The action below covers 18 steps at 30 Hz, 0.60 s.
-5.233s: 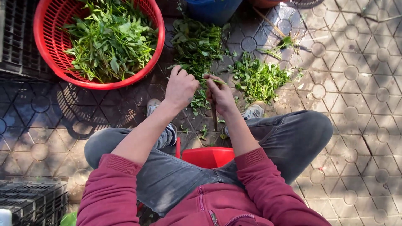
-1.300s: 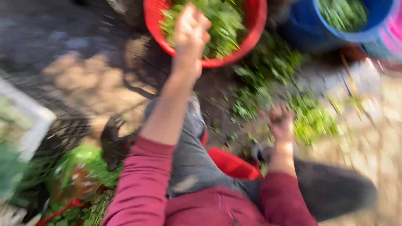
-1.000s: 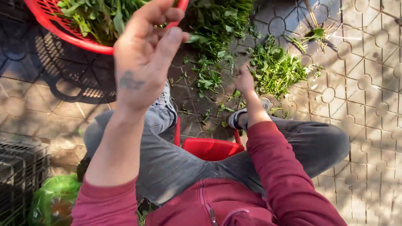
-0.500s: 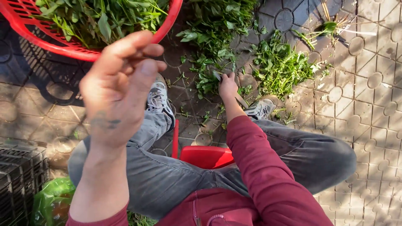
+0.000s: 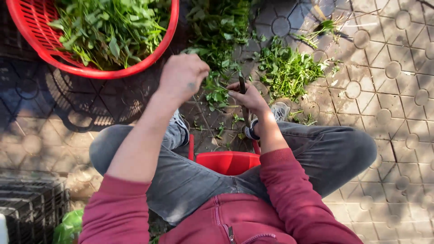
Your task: Trimming the stems of leafy green vegetables with a knife and sorting them into a basket.
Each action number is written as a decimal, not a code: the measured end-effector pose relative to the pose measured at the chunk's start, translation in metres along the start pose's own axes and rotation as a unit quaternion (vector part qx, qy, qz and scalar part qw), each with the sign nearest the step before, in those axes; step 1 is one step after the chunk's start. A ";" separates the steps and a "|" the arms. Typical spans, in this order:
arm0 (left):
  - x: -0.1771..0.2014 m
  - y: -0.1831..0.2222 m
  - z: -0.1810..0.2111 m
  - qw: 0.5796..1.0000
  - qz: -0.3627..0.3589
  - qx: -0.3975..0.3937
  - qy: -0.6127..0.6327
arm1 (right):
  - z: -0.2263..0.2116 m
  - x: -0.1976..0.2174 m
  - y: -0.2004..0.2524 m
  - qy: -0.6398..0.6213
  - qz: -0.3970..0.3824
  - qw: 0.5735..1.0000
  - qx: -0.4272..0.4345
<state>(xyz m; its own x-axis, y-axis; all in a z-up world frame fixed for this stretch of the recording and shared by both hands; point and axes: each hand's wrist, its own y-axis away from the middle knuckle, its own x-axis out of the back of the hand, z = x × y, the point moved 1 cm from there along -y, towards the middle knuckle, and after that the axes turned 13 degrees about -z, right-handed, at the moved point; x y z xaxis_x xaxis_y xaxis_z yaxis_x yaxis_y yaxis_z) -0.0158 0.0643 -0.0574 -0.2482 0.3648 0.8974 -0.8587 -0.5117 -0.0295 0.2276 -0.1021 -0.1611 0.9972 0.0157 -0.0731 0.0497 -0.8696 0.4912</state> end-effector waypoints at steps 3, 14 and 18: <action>-0.055 -0.008 0.011 0.993 -0.084 0.005 -0.087 | -0.060 -0.010 0.035 -0.026 0.009 0.999 0.047; -0.061 0.005 0.002 0.985 -0.117 0.065 0.104 | -0.074 -0.034 0.044 -0.167 0.120 0.978 0.040; -0.034 0.009 0.016 0.968 -0.129 0.128 0.173 | -0.073 -0.046 0.038 -0.320 0.025 0.947 0.027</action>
<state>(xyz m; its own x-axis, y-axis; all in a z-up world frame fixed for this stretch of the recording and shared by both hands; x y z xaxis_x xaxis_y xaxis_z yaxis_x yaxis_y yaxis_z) -0.0084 0.0348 -0.0817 -0.2146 0.7217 0.6581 -0.7833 -0.5296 0.3254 0.1880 -0.0998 -0.0757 0.7599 -0.3137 -0.5694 -0.0174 -0.8854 0.4646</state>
